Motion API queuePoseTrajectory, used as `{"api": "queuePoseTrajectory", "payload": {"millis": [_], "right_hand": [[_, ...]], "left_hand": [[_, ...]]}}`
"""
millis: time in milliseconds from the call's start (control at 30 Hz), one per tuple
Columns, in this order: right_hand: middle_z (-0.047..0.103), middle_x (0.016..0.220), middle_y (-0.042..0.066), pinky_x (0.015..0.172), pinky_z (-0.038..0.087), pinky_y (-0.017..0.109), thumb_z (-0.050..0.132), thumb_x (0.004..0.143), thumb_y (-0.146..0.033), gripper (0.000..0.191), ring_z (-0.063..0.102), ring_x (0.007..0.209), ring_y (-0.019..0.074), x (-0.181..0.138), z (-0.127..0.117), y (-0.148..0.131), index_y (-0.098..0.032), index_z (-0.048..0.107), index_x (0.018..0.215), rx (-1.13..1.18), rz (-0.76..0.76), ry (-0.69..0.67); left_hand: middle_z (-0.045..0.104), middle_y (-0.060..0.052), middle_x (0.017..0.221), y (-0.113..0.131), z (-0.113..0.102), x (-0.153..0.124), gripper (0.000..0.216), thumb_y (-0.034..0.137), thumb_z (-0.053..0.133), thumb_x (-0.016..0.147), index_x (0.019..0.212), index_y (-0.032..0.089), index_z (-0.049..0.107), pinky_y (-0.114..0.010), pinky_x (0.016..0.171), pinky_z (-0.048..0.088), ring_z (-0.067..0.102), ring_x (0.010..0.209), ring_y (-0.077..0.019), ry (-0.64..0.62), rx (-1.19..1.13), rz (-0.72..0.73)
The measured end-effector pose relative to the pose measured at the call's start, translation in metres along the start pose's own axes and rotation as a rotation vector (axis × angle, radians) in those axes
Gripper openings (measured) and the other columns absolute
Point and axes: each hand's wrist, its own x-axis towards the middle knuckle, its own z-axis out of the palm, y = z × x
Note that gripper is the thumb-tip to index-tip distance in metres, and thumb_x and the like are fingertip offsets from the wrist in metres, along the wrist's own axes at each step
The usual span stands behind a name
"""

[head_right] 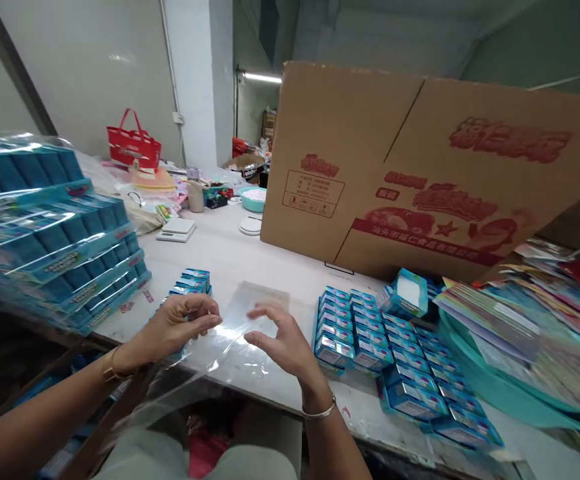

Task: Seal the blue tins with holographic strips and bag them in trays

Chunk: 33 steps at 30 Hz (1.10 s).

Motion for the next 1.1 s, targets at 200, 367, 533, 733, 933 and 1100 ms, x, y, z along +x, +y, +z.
{"api": "queuePoseTrajectory", "payload": {"millis": [200, 367, 533, 733, 933, 1100], "right_hand": [[0.052, 0.055, -0.006, 0.04, 0.038, 0.021, 0.067, 0.086, -0.048, 0.032, 0.045, 0.041, 0.0088, 0.035, 0.04, -0.012, -0.02, 0.057, 0.075, 0.397, 0.163, -0.033], [0.054, 0.061, -0.006, 0.044, 0.039, 0.019, 0.073, 0.08, -0.054, 0.036, 0.043, 0.045, 0.0069, 0.064, 0.045, -0.028, -0.021, 0.063, 0.088, 0.551, 0.136, 0.113], [0.058, 0.133, 0.012, 0.072, 0.058, 0.042, 0.065, 0.067, -0.083, 0.087, 0.066, 0.104, 0.029, 0.036, 0.059, -0.019, -0.031, 0.049, 0.134, 0.956, 0.259, -0.134], [0.049, 0.059, -0.009, 0.049, 0.037, 0.02, 0.087, 0.066, -0.049, 0.058, 0.047, 0.046, 0.008, -0.029, 0.13, -0.002, -0.022, 0.059, 0.108, 0.915, 0.484, -0.122], [0.054, 0.056, -0.004, 0.044, 0.031, 0.021, 0.07, 0.077, -0.069, 0.054, 0.043, 0.044, 0.009, -0.056, 0.11, -0.004, -0.019, 0.063, 0.096, 0.76, 0.499, -0.221], [0.074, 0.09, 0.01, 0.074, 0.051, 0.033, 0.055, 0.082, -0.078, 0.069, 0.068, 0.082, 0.0227, -0.029, 0.08, 0.003, -0.021, 0.066, 0.12, 0.919, 0.253, -0.1]], "left_hand": [[0.068, -0.005, 0.086, 0.014, -0.037, -0.004, 0.02, 0.035, 0.075, 0.08, 0.073, 0.018, 0.07, -0.026, 0.065, 0.047, 0.061, 0.08, -0.0179, 0.203, -0.173, 0.124], [0.065, -0.002, 0.072, 0.022, -0.043, 0.011, 0.024, 0.036, 0.079, 0.075, 0.069, 0.018, 0.063, -0.031, 0.079, 0.052, 0.064, 0.077, -0.0173, 0.127, -0.569, 0.12], [0.057, 0.006, 0.06, 0.018, -0.068, 0.016, 0.019, 0.032, 0.077, 0.078, 0.077, 0.017, 0.065, -0.024, 0.07, 0.05, 0.049, 0.052, -0.0066, 0.468, -0.547, 0.218], [0.058, 0.003, 0.062, 0.015, -0.085, -0.001, 0.02, 0.031, 0.077, 0.078, 0.07, 0.016, 0.065, -0.02, 0.056, 0.041, 0.051, 0.057, -0.0085, 0.706, -0.196, 0.27], [0.048, 0.009, 0.052, 0.005, -0.094, -0.008, 0.023, 0.03, 0.079, 0.077, 0.074, 0.016, 0.062, -0.014, 0.041, 0.031, 0.035, 0.04, -0.0025, 0.564, -0.586, 0.18], [0.063, 0.0, 0.062, -0.008, -0.102, -0.015, 0.022, 0.024, 0.071, 0.086, 0.072, 0.012, 0.059, -0.011, 0.029, 0.025, 0.032, 0.032, 0.0002, 0.255, -0.919, -0.256]]}}
